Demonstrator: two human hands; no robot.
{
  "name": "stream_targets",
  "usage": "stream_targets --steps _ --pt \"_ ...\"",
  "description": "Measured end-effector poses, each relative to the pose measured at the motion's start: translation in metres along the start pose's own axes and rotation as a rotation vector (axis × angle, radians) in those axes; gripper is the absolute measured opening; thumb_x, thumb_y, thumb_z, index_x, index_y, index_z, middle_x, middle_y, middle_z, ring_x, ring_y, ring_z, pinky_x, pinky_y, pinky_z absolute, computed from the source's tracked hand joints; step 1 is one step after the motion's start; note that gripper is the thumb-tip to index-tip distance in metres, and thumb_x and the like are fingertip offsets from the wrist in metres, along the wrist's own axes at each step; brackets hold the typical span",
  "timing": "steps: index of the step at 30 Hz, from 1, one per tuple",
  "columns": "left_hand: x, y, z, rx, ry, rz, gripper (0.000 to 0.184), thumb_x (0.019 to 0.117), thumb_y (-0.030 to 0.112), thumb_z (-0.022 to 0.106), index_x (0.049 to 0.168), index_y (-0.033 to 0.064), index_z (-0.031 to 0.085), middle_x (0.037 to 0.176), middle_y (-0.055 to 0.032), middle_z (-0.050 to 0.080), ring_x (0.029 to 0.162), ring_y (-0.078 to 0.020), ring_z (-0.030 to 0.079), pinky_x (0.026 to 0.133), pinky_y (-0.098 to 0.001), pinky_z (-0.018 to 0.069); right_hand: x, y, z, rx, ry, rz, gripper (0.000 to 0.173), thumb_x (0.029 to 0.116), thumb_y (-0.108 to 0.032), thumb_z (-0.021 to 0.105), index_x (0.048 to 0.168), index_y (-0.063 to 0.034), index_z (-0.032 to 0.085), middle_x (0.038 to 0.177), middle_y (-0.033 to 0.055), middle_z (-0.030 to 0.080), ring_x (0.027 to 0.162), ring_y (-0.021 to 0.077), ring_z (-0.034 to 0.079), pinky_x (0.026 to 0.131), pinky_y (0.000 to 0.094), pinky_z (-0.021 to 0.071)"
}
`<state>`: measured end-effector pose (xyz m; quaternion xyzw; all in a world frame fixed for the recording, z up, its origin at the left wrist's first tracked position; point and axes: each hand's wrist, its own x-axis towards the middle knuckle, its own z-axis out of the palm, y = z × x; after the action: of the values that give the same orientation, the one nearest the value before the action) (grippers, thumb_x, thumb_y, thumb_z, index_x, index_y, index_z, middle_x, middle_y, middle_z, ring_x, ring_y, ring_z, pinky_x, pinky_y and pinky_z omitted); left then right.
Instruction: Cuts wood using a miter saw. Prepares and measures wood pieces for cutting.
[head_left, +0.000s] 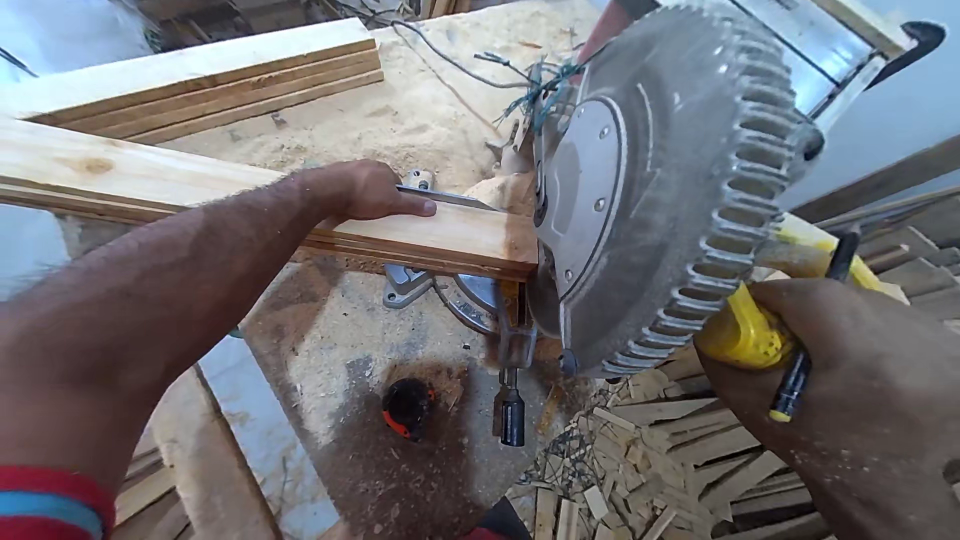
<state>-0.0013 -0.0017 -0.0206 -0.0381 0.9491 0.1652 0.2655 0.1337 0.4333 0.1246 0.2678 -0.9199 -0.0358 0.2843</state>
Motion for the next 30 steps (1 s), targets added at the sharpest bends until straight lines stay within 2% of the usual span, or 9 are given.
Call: stream_targets --steps 7,12,16,19,22,24,26,28,30 --pt "0.000 0.000 -0.001 0.022 -0.006 0.010 0.089 0.0829 0.090 0.041 0.097 0.0081 0.072 0.091 -0.0168 0.071 0.090 -0.0352 0.070 0.080 -0.0655 0.0529 -0.008 -0.006 0.007 -0.015 0.027 -0.003 0.038 0.0902 -0.037 0.056 0.095 0.0003 0.064 0.074 0.0222 0.062 0.064 0.0431 0.061 0.052 0.0553 0.0416" --pt "0.006 -0.001 -0.001 0.030 0.001 0.007 0.091 0.0805 0.092 0.040 0.098 0.0093 0.072 0.092 -0.0164 0.071 0.091 -0.0353 0.070 0.081 -0.0661 0.0531 -0.015 -0.009 0.014 -0.024 0.062 -0.001 0.037 0.0908 -0.036 0.057 0.095 -0.0001 0.066 0.076 0.0220 0.064 0.067 0.0424 0.064 0.054 0.0557 0.0441" --pt "0.004 0.000 -0.002 0.019 -0.002 0.020 0.087 0.0830 0.089 0.042 0.100 0.0091 0.072 0.093 -0.0165 0.071 0.092 -0.0357 0.070 0.082 -0.0662 0.0528 -0.032 -0.015 0.031 -0.019 0.079 0.009 0.035 0.0905 -0.036 0.058 0.093 -0.0025 0.066 0.073 0.0199 0.063 0.066 0.0419 0.064 0.054 0.0555 0.0473" --pt "-0.002 -0.004 -0.001 0.001 0.022 0.042 0.078 0.0883 0.083 0.046 0.096 0.0092 0.072 0.087 -0.0158 0.070 0.084 -0.0352 0.070 0.077 -0.0657 0.0543 -0.053 -0.027 0.055 -0.007 0.129 0.051 0.027 0.0875 -0.035 0.063 0.088 -0.0084 0.067 0.071 0.0140 0.065 0.065 0.0358 0.065 0.055 0.0516 0.0503" --pt "-0.002 0.002 0.003 0.016 0.054 0.064 0.073 0.0909 0.079 0.047 0.096 0.0099 0.071 0.082 -0.0158 0.069 0.077 -0.0348 0.069 0.070 -0.0635 0.0557 -0.051 -0.028 0.060 0.030 0.196 0.092 0.016 0.0899 -0.027 0.063 0.089 -0.0134 0.072 0.066 0.0064 0.062 0.061 0.0268 0.063 0.055 0.0437 0.0499" --pt "-0.004 0.009 0.001 0.015 0.072 0.054 0.066 0.0943 0.070 0.052 0.111 0.0088 0.071 0.094 -0.0209 0.070 0.089 -0.0398 0.069 0.079 -0.0673 0.0532 -0.049 -0.028 0.056 0.058 0.168 0.117 0.015 0.0900 -0.021 0.063 0.099 -0.0156 0.074 0.070 0.0055 0.063 0.063 0.0251 0.063 0.057 0.0424 0.0516" --pt "-0.013 0.010 0.002 0.033 0.179 0.032 0.070 0.0923 0.071 0.057 0.128 0.0116 0.065 0.104 -0.0238 0.071 0.100 -0.0445 0.068 0.086 -0.0706 0.0509 -0.046 -0.029 0.056 0.080 0.180 0.124 0.014 0.0911 -0.018 0.062 0.100 -0.0177 0.072 0.070 0.0035 0.062 0.063 0.0226 0.063 0.056 0.0399 0.0515" --pt "-0.025 0.012 0.010 0.021 0.389 0.034 0.085 0.0875 0.071 0.064 0.147 0.0125 0.051 0.113 -0.0247 0.071 0.106 -0.0490 0.066 0.088 -0.0742 0.0490 -0.045 -0.028 0.056 0.106 0.207 0.129 0.013 0.0917 -0.019 0.062 0.100 -0.0182 0.072 0.073 0.0032 0.065 0.064 0.0218 0.064 0.056 0.0389 0.0520" --pt "-0.049 0.029 0.021 -0.054 0.623 0.094 0.090 0.0877 0.062 0.070 0.151 0.0041 0.044 0.131 -0.0298 0.062 0.121 -0.0551 0.057 0.098 -0.0767 0.0423 -0.046 -0.028 0.055 0.127 0.218 0.121 0.011 0.0899 -0.020 0.063 0.098 -0.0182 0.070 0.077 0.0032 0.066 0.066 0.0215 0.065 0.057 0.0387 0.0528"
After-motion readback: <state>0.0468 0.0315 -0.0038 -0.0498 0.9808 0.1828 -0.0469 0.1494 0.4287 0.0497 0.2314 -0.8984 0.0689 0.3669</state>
